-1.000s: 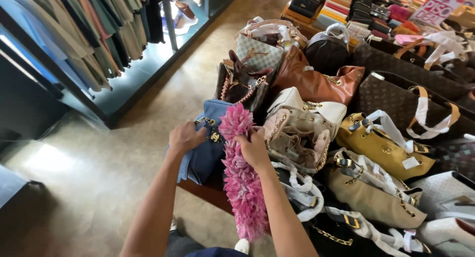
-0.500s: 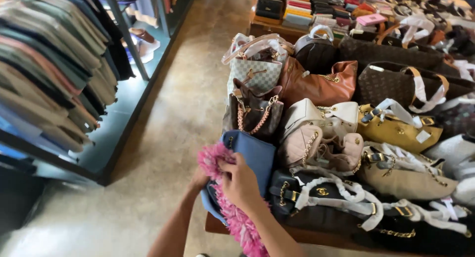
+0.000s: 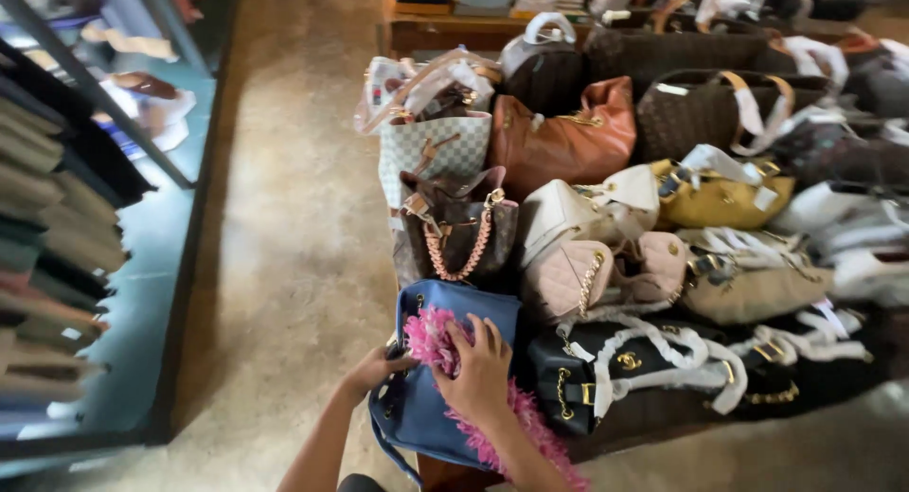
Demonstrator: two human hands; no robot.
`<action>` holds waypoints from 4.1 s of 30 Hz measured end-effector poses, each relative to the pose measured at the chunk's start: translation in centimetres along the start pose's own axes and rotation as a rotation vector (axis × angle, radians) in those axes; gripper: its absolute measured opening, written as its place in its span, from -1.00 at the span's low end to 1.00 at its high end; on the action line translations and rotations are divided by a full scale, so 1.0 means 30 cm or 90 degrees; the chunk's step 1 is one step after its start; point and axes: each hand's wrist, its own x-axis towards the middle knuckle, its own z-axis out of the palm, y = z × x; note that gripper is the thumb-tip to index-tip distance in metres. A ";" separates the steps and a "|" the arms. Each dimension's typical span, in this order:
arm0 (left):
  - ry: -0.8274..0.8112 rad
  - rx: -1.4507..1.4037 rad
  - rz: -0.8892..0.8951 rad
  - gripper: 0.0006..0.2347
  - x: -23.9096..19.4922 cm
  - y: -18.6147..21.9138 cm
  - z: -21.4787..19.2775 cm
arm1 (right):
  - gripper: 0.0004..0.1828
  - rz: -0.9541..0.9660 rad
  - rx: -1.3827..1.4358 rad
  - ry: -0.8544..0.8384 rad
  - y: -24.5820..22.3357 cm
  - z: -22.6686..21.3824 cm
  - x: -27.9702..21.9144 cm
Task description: The person uses a pink feather duster to clean several handbags on a display table. They wipe the surfaces of a black handbag, a beige quilted handbag, a white handbag, and a blue handbag, moving from one bag to the next.
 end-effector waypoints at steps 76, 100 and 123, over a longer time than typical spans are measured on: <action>-0.424 0.888 0.738 -0.53 0.294 0.634 0.263 | -0.10 1.154 -0.330 0.613 -0.392 0.422 0.001; -0.548 0.308 0.704 -0.75 0.653 0.260 0.155 | -0.53 0.808 -0.581 0.294 -0.412 0.538 0.220; -0.550 -0.337 0.130 -0.67 0.259 0.423 0.017 | -0.54 0.963 -0.354 0.238 -0.488 0.571 0.443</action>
